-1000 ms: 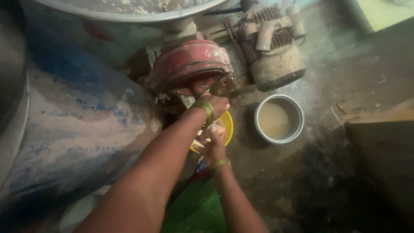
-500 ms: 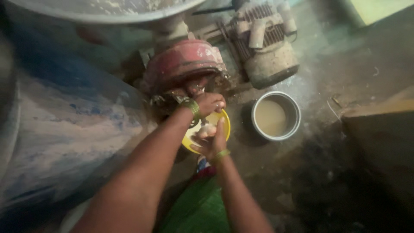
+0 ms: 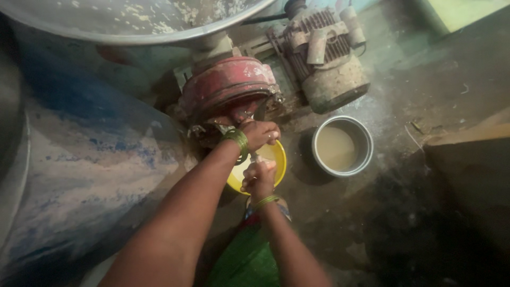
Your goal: The person scoops soaked white grains from a large metal bowl and feeds them into a grinding machine. They use a white plastic spoon to push the grains into the machine's hopper and occasionally wipe the machine's outlet with their hands.
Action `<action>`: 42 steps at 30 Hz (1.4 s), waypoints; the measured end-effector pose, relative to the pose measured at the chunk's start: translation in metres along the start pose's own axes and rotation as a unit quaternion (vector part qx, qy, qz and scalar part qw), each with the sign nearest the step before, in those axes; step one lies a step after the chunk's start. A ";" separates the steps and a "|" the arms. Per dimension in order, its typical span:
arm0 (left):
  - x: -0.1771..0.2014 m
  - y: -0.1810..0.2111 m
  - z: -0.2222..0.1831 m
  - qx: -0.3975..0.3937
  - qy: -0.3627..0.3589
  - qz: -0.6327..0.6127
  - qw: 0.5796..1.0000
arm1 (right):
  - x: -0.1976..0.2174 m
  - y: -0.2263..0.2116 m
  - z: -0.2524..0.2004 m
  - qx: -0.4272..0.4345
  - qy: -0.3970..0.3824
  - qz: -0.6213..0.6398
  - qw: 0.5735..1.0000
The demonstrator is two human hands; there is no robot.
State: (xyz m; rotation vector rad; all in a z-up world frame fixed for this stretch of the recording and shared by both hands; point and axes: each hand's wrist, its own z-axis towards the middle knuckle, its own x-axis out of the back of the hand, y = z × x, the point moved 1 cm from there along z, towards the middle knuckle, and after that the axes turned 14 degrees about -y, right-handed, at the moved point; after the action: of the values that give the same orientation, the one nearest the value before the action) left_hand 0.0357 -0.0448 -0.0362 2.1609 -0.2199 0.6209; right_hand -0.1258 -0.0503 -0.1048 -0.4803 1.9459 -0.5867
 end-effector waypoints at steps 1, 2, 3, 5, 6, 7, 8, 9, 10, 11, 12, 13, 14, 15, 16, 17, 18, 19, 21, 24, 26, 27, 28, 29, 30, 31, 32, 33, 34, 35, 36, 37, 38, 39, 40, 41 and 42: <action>0.001 -0.001 0.000 -0.006 0.004 0.010 1.000 | -0.001 -0.003 -0.001 -0.039 0.013 0.006 0.999; 0.001 -0.002 0.000 -0.013 0.008 0.019 1.000 | -0.002 -0.006 -0.002 -0.078 0.028 0.011 0.997; 0.001 -0.002 0.000 -0.020 0.012 0.029 0.999 | -0.004 -0.009 -0.004 -0.116 0.042 0.017 0.992; 0.001 -0.001 0.000 -0.011 0.004 0.013 1.000 | -0.008 -0.016 -0.005 -0.097 0.042 -0.014 0.994; 0.001 0.000 -0.001 -0.006 0.000 0.006 1.000 | -0.010 -0.018 -0.004 -0.087 0.041 -0.029 0.995; 0.001 0.002 -0.001 -0.005 0.000 -0.002 1.000 | -0.012 -0.018 -0.005 -0.045 0.063 -0.074 0.994; 0.001 0.004 -0.003 -0.003 0.000 -0.010 1.000 | -0.015 -0.017 -0.005 -0.004 0.085 -0.118 0.989; 0.001 0.005 -0.004 0.000 0.000 -0.019 1.000 | -0.017 -0.015 -0.005 0.037 0.106 -0.161 0.981; 0.001 0.006 -0.006 0.001 0.005 -0.009 1.000 | -0.018 -0.013 -0.005 0.057 0.100 -0.168 0.979; 0.001 0.006 -0.007 0.002 0.010 0.001 1.000 | -0.018 -0.010 -0.005 0.078 0.095 -0.176 0.977; 0.002 0.007 -0.007 0.002 0.013 0.012 1.000 | -0.017 -0.008 -0.004 0.099 0.090 -0.183 0.974; 0.002 0.006 -0.007 0.004 0.009 0.009 1.000 | -0.016 -0.006 -0.003 0.093 0.095 -0.187 0.973; 0.002 0.006 -0.005 0.007 0.005 0.006 1.000 | -0.013 -0.004 -0.002 0.087 0.100 -0.192 0.972; 0.001 0.006 -0.004 0.010 0.001 0.003 1.000 | -0.010 -0.003 -0.001 0.081 0.105 -0.196 0.972; 0.000 0.004 -0.002 0.013 0.003 0.032 0.999 | -0.007 -0.001 0.000 0.076 0.102 -0.199 0.972; -0.001 0.003 0.000 0.016 0.005 0.061 0.998 | -0.004 0.002 0.001 0.071 0.099 -0.203 0.972; -0.004 0.002 0.004 0.018 0.007 0.089 0.996 | -0.001 0.005 0.002 0.066 0.096 -0.206 0.972; -0.008 0.002 0.008 0.056 0.001 0.173 0.983 | 0.002 0.009 0.003 0.057 0.093 -0.204 0.973; -0.021 0.005 0.023 0.123 -0.010 0.334 0.934 | 0.011 0.015 0.007 0.043 0.089 -0.201 0.975; -0.037 0.010 0.044 0.266 -0.087 0.379 0.882 | 0.022 0.013 0.004 0.209 0.058 -0.401 0.890; -0.045 0.014 0.054 0.293 -0.114 0.385 0.867 | 0.028 0.011 -0.006 0.165 0.018 -0.397 0.903; -0.049 0.016 0.056 0.304 -0.127 0.388 0.861 | 0.031 0.008 -0.014 0.142 -0.002 -0.394 0.908; -0.048 0.019 0.063 0.304 -0.127 0.392 0.859 | 0.033 0.002 -0.017 0.100 -0.006 -0.375 0.922; -0.047 0.021 0.067 0.308 -0.129 0.398 0.854 | 0.033 -0.004 -0.022 0.058 -0.012 -0.354 0.933; -0.047 0.023 0.069 0.310 -0.126 0.399 0.853 | 0.035 -0.010 -0.030 0.013 -0.017 -0.332 0.943; -0.049 0.026 0.071 0.311 -0.124 0.402 0.852 | 0.036 -0.016 -0.034 -0.006 0.007 -0.354 0.935; -0.050 0.024 0.068 0.311 -0.124 0.405 0.851 | 0.036 -0.019 -0.037 -0.027 0.030 -0.373 0.927; -0.049 0.023 0.068 0.312 -0.119 0.407 0.850 | 0.039 -0.023 -0.038 -0.047 0.052 -0.392 0.917; -0.050 0.020 0.064 0.305 -0.119 0.406 0.853 | 0.041 -0.025 -0.036 -0.060 0.048 -0.437 0.896; -0.048 0.018 0.061 0.302 -0.116 0.405 0.855 | 0.045 -0.028 -0.034 -0.073 0.043 -0.482 0.872; -0.048 0.019 0.060 0.291 -0.111 0.404 0.860 | 0.051 -0.032 -0.030 -0.083 0.038 -0.525 0.846; -0.047 0.020 0.059 0.278 -0.106 0.404 0.865 | 0.056 -0.034 -0.024 -0.079 0.040 -0.545 0.833; -0.047 0.023 0.060 0.265 -0.101 0.403 0.870 | 0.063 -0.038 -0.018 -0.075 0.041 -0.568 0.819; -0.047 0.028 0.061 0.250 -0.095 0.403 0.875 | 0.070 -0.043 -0.012 -0.071 0.043 -0.589 0.804; -0.047 0.033 0.060 0.228 -0.082 0.399 0.884 | 0.077 -0.048 -0.008 -0.044 0.045 -0.617 0.784; -0.048 0.038 0.058 0.206 -0.066 0.395 0.893 | 0.082 -0.054 -0.004 -0.018 0.047 -0.644 0.763; -0.046 0.043 0.055 0.185 -0.049 0.392 0.900 | 0.086 -0.061 -0.001 0.010 0.046 -0.670 0.741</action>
State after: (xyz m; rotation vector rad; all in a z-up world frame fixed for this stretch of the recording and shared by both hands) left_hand -0.0008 -0.1172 -0.0574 2.4370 -1.1471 1.0647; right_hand -0.1576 -0.1478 -0.1302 -1.9002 1.3732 -1.5132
